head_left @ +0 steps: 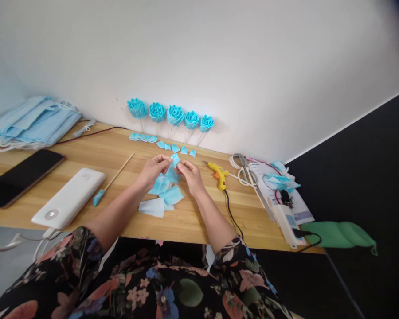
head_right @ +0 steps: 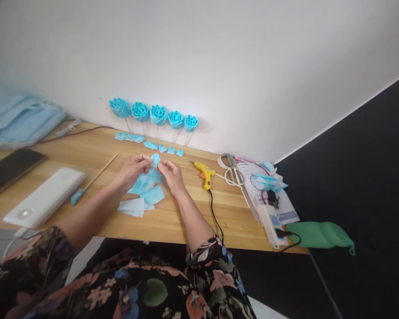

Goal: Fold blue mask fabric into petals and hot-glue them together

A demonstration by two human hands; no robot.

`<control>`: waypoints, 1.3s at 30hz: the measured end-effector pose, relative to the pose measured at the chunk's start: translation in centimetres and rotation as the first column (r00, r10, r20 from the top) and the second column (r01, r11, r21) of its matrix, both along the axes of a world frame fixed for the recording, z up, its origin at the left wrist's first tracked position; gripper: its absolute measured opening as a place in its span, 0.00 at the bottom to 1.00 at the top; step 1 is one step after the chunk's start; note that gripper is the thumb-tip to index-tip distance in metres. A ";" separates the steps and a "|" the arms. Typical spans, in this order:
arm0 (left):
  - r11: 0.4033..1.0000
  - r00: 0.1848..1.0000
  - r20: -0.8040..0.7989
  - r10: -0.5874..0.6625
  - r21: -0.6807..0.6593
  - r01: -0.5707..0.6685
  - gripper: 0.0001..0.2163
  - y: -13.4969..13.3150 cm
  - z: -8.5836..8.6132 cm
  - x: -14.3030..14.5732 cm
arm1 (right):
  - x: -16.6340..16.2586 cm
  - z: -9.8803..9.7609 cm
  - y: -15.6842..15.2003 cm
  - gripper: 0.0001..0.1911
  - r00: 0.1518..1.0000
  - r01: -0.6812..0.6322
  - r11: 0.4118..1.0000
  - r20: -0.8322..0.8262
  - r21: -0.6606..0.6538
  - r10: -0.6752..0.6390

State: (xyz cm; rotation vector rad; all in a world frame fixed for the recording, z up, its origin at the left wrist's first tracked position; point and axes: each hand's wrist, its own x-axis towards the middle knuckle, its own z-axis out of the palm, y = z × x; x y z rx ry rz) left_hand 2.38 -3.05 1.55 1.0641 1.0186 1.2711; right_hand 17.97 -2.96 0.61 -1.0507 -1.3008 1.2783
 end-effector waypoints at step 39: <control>1.000 1.000 -0.025 -0.013 0.009 0.013 0.12 -0.5 0.9 0.2 | -0.4 -0.3 -0.2 0.10 0.984 0.176 0.976 -0.026 0.129 -0.174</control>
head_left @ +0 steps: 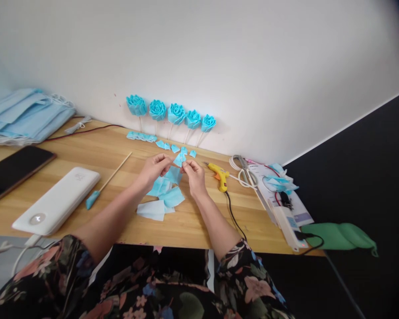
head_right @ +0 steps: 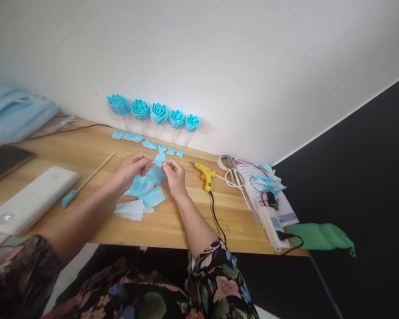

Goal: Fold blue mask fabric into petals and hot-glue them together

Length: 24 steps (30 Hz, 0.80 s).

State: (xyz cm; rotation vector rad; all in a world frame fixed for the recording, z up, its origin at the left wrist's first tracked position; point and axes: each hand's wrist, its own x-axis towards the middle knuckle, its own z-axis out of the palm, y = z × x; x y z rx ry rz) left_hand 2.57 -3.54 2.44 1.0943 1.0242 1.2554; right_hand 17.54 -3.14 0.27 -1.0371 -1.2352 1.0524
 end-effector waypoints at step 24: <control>0.997 0.993 0.112 -0.042 -0.056 0.048 0.07 0.2 -0.4 0.3 | -0.4 -0.1 -0.2 0.14 0.997 -0.075 0.993 -0.012 -0.086 0.075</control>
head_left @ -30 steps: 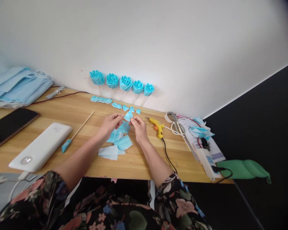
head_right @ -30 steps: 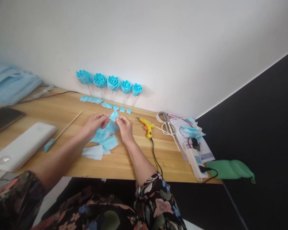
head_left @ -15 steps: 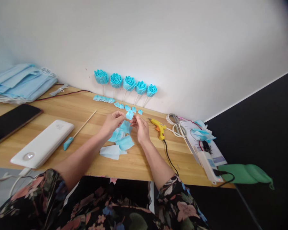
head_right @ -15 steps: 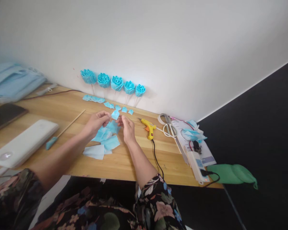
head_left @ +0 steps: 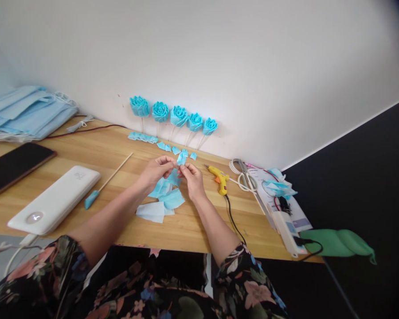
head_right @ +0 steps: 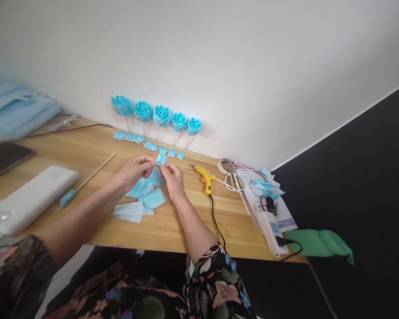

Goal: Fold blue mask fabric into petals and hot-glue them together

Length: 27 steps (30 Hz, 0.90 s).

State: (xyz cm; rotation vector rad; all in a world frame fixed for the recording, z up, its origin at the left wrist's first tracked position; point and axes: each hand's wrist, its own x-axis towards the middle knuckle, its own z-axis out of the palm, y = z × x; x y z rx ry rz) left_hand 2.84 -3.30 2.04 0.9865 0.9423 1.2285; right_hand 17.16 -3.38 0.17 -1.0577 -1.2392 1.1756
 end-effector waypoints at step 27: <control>0.993 0.996 0.008 -0.091 -0.070 0.091 0.12 0.4 -0.6 -0.5 | 0.0 0.3 -0.2 0.13 0.999 0.026 0.999 0.024 0.039 -0.027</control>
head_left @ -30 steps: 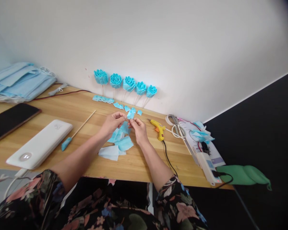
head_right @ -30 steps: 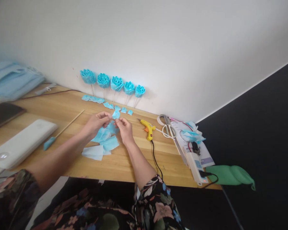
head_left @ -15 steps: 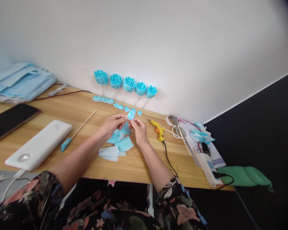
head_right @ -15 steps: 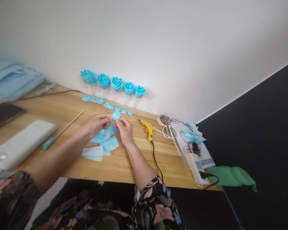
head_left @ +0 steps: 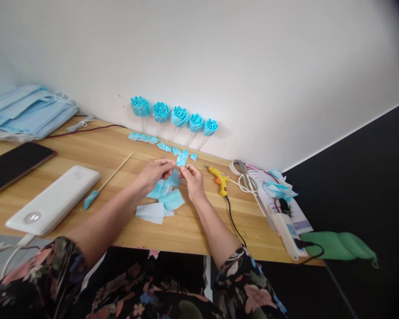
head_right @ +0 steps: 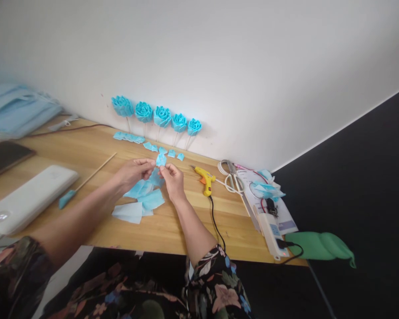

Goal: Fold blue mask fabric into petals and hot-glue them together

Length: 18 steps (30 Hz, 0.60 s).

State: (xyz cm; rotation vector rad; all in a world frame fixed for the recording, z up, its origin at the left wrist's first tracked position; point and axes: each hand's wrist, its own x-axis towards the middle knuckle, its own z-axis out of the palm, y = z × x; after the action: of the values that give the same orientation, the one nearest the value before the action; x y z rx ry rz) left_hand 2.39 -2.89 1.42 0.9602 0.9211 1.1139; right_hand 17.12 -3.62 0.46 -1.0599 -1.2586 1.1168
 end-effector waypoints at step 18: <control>0.990 0.987 -0.103 0.119 0.082 -0.111 0.07 -0.5 0.7 0.6 | -0.1 -0.5 0.1 0.12 0.999 -0.022 1.000 0.025 0.015 0.022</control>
State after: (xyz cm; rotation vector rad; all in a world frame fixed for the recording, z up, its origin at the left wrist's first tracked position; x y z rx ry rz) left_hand 2.96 -3.42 2.10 1.0485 1.0389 1.2112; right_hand 17.03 -3.51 -0.03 -1.0544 -1.2994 1.1120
